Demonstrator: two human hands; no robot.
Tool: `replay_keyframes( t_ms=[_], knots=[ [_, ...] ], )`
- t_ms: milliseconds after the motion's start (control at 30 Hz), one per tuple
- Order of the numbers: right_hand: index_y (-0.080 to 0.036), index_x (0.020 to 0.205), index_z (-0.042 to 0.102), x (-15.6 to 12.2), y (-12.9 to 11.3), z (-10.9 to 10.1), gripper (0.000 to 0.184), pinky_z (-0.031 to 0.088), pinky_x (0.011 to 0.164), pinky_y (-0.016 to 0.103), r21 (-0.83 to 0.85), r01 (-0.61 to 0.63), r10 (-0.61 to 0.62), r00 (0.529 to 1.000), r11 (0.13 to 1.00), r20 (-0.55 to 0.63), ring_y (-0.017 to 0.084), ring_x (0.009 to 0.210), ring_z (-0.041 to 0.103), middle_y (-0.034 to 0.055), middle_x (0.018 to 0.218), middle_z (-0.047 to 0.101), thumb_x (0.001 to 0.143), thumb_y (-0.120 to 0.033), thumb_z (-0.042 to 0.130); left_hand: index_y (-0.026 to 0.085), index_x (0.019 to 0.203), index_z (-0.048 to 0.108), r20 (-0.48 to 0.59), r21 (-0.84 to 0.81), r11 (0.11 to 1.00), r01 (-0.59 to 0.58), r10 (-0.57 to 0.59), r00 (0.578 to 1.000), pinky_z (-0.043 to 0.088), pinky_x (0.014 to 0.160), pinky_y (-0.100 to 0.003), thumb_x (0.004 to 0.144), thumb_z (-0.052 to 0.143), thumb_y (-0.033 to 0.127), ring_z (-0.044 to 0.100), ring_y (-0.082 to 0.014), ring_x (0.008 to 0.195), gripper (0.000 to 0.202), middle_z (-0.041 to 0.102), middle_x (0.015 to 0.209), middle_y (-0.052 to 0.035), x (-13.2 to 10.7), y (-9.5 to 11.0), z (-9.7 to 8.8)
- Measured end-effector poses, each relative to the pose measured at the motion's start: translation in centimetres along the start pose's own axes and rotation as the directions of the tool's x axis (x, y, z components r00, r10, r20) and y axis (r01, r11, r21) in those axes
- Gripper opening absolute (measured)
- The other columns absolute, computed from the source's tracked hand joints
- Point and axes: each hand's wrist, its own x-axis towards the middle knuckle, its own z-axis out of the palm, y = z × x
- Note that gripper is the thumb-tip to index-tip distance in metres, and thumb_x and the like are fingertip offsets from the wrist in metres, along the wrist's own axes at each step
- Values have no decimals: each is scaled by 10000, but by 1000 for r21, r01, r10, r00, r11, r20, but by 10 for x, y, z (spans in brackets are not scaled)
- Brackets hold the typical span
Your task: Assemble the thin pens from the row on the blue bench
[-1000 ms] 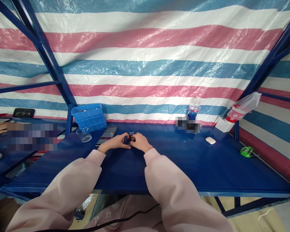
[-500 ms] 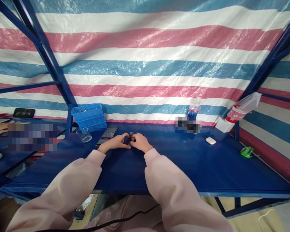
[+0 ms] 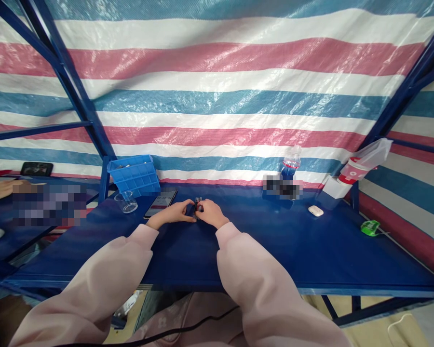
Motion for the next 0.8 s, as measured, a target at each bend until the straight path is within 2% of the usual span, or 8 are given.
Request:
replay_keyframes(
  t_ms=[800],
  knots=[
    [-210,894,632,0,1,1,161,342,578,210,18,16,-16,1000,1000,-15,122,713,521,10,834,596,757,-245,554,208,1178,458,-2,29,1000,-7,8,1000,325,539,-244,607,588,641,530,-186,675,729,571,768,-20,0,0,0]
  ],
)
